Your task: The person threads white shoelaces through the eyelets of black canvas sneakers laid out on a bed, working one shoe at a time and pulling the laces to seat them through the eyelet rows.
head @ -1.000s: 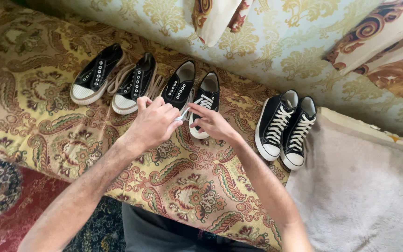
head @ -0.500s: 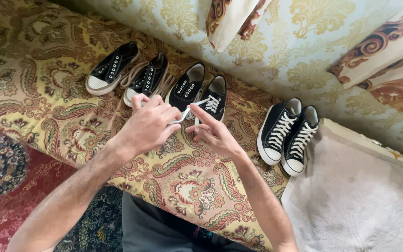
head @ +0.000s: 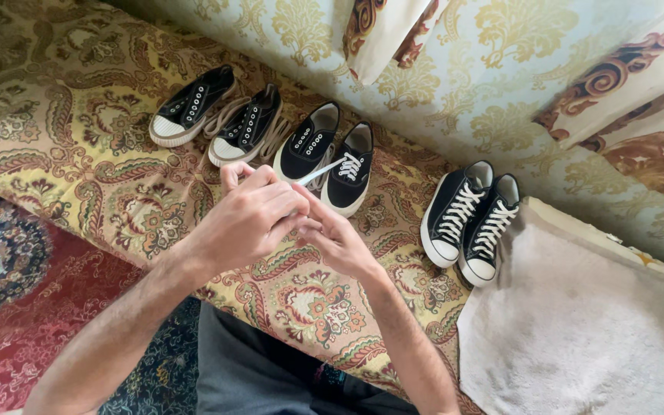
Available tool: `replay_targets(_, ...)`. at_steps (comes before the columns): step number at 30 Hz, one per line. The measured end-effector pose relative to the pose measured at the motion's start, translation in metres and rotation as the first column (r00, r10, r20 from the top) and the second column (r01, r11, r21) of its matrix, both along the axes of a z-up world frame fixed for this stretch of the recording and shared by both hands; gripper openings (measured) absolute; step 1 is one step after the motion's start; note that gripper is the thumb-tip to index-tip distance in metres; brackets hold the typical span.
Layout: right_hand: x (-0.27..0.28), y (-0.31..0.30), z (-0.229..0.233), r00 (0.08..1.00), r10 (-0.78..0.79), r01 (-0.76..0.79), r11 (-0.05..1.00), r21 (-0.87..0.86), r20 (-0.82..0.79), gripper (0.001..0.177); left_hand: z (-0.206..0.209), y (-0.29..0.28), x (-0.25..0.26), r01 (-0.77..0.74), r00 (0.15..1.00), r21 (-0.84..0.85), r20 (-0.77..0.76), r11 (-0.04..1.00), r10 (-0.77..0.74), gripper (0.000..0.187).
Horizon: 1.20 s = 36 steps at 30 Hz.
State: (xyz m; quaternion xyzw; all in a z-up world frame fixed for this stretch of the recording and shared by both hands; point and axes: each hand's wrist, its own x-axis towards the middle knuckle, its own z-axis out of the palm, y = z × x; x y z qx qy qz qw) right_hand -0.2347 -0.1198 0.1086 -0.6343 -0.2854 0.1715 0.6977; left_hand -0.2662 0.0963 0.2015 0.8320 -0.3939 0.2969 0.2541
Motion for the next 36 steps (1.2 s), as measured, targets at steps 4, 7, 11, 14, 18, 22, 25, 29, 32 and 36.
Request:
replay_targets(4, -0.005, 0.003, -0.006, 1.000, -0.024, 0.024, 0.998, -0.050, 0.015, 0.063, 0.001, 0.008, -0.012, 0.011, 0.999, 0.025, -0.038, 1.000, -0.010, 0.006)
replay_targets(7, -0.006, 0.006, -0.013, 0.998, -0.062, 0.061, 0.996, -0.070, -0.014, 0.060, -0.001, 0.012, -0.017, 0.034, 0.998, -0.007, -0.057, 0.999, -0.034, 0.006)
replay_targets(11, -0.008, 0.005, -0.023, 0.998, -0.035, 0.036, 0.999, 0.020, -0.050, 0.062, -0.006, 0.019, -0.026, 0.024, 0.998, -0.019, -0.050, 1.000, -0.025, 0.007)
replay_targets(14, -0.008, 0.005, -0.031, 0.993, -0.069, 0.075, 0.995, 0.064, -0.101, 0.063, -0.010, 0.024, -0.032, 0.034, 0.999, -0.024, -0.039, 0.999, -0.035, 0.009)
replay_targets(18, -0.002, 0.006, -0.037, 0.990, -0.124, 0.130, 0.988, 0.086, -0.073, 0.065, -0.012, 0.032, -0.038, 0.039, 0.999, -0.010, -0.032, 0.999, -0.039, 0.013)
replay_targets(22, -0.001, 0.004, -0.035, 0.979, -0.187, 0.194, 0.977, 0.088, -0.085, 0.069, -0.012, 0.038, -0.040, 0.032, 0.999, 0.003, -0.003, 0.999, -0.032, 0.016)
replay_targets(25, 0.000, 0.005, -0.029, 0.977, -0.195, 0.202, 0.976, 0.084, -0.083, 0.070, -0.012, 0.043, -0.042, 0.022, 1.000, 0.003, 0.007, 1.000, -0.022, 0.018)
replay_targets(29, -0.001, 0.007, -0.022, 0.980, -0.172, 0.178, 0.983, 0.054, -0.104, 0.072, -0.014, 0.049, -0.046, 0.009, 0.999, 0.029, 0.035, 1.000, -0.010, 0.021)
replay_targets(32, -0.003, 0.016, -0.020, 0.990, -0.136, 0.137, 0.990, 0.043, -0.030, 0.066, -0.019, 0.055, -0.046, -0.017, 0.998, 0.106, 0.066, 0.994, 0.010, 0.025)
replay_targets(36, -0.016, 0.027, -0.013, 0.980, -0.157, 0.162, 0.986, -0.029, 0.123, 0.061, -0.027, 0.062, -0.042, -0.066, 0.988, 0.159, 0.151, 0.985, 0.042, 0.028)
